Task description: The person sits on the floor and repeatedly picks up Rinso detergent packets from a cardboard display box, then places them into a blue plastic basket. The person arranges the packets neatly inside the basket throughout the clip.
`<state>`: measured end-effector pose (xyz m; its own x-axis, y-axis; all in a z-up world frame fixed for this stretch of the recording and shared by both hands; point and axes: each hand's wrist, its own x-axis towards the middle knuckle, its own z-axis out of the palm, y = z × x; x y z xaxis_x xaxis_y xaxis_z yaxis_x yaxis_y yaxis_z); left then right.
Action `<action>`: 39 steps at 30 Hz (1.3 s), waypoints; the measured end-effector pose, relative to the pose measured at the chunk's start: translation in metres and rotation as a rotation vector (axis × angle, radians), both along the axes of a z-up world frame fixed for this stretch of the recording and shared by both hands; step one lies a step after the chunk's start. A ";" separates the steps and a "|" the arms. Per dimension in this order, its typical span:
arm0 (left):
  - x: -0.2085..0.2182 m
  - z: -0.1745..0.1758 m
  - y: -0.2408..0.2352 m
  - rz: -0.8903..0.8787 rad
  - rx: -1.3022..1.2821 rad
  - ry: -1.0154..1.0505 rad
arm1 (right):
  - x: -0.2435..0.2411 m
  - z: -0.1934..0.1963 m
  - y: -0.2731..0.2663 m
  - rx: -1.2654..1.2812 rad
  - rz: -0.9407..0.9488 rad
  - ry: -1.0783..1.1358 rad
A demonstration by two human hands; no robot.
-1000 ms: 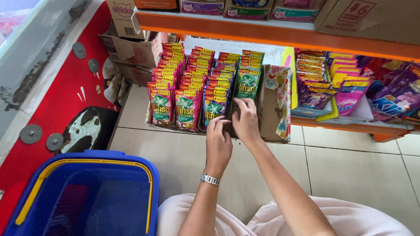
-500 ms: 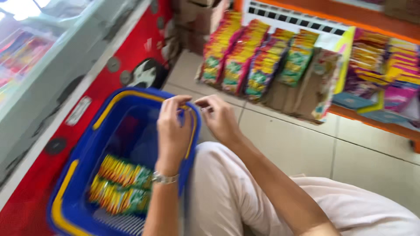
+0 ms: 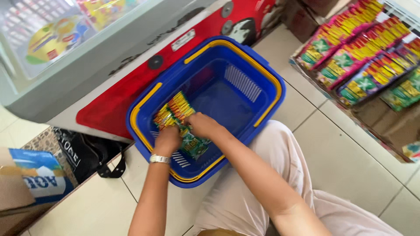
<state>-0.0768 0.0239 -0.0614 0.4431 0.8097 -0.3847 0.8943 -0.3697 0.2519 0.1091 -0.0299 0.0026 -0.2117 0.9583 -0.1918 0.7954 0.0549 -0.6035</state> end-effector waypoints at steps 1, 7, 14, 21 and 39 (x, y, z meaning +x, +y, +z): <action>0.001 0.000 -0.003 -0.028 -0.005 0.001 | -0.006 -0.014 0.005 -0.050 0.035 -0.001; 0.009 -0.010 -0.004 -0.079 0.041 -0.004 | 0.003 -0.053 0.007 -0.163 0.118 -0.062; 0.014 0.013 -0.013 -0.070 -0.016 0.000 | 0.003 -0.125 0.032 -0.187 0.158 -0.040; 0.017 0.038 -0.019 -0.121 -0.112 -0.015 | 0.003 -0.092 0.011 -0.206 0.127 -0.079; 0.065 0.156 -0.038 0.137 -0.100 -0.654 | 0.072 0.020 -0.016 -0.076 -0.375 0.562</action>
